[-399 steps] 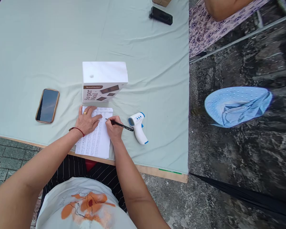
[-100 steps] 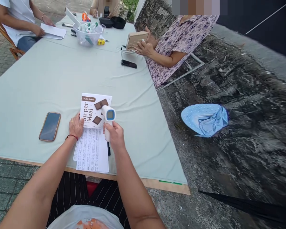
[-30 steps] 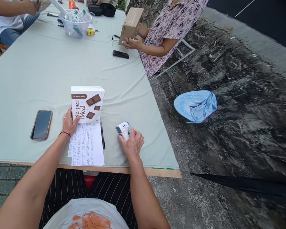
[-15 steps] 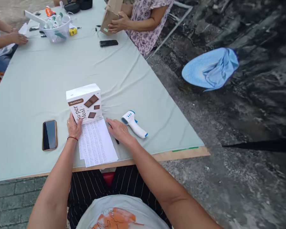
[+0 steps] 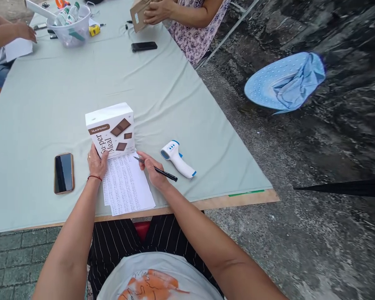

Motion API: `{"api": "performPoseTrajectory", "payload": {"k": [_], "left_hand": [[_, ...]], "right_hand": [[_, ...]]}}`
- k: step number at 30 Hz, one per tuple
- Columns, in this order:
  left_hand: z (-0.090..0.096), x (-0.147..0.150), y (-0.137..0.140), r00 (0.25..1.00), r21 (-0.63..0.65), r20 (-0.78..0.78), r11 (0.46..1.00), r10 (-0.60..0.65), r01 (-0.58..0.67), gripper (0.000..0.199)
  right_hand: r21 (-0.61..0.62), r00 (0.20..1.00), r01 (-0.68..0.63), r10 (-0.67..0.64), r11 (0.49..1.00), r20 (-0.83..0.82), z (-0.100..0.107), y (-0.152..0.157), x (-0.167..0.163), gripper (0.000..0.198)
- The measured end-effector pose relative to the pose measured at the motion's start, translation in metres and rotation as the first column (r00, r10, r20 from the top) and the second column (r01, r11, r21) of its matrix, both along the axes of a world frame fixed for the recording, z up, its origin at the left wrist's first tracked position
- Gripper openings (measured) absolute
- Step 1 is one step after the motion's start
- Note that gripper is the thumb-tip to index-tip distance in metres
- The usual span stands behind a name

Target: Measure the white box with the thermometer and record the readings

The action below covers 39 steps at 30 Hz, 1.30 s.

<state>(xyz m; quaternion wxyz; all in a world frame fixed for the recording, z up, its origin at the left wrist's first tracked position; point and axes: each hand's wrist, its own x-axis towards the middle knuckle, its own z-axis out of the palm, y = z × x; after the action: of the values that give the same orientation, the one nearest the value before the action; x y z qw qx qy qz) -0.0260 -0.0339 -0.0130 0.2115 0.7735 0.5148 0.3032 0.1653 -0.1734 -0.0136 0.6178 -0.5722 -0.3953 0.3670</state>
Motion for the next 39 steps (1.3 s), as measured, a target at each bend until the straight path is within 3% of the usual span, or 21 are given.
{"api": "performPoseTrajectory", "payload": {"k": [3,6,12,30,39], "left_hand": [[0.001,0.001,-0.002,1.000,-0.011,-0.001,1.000,-0.004,0.004,0.077],[0.001,0.002,-0.004,1.000,-0.006,0.002,1.000,-0.010,0.010,0.079],[0.000,0.004,-0.011,1.000,-0.006,0.012,1.000,-0.013,0.013,0.080],[0.005,0.008,-0.016,0.999,-0.014,0.038,1.000,-0.018,0.019,0.082],[0.005,0.006,-0.015,0.999,-0.021,0.026,0.999,-0.029,0.030,0.078]], "right_hand": [[-0.085,0.998,0.048,-0.051,0.995,-0.028,-0.003,0.011,-0.003,0.032],[-0.138,0.992,0.121,-0.114,0.983,0.054,-0.008,0.015,-0.006,0.023],[-0.170,0.977,0.151,-0.120,0.974,0.175,-0.012,0.010,-0.011,0.019],[-0.132,0.949,0.107,-0.061,0.985,0.311,-0.012,0.009,-0.013,0.020],[-0.138,0.955,0.106,-0.062,0.985,0.291,-0.011,0.009,-0.012,0.018]]}}
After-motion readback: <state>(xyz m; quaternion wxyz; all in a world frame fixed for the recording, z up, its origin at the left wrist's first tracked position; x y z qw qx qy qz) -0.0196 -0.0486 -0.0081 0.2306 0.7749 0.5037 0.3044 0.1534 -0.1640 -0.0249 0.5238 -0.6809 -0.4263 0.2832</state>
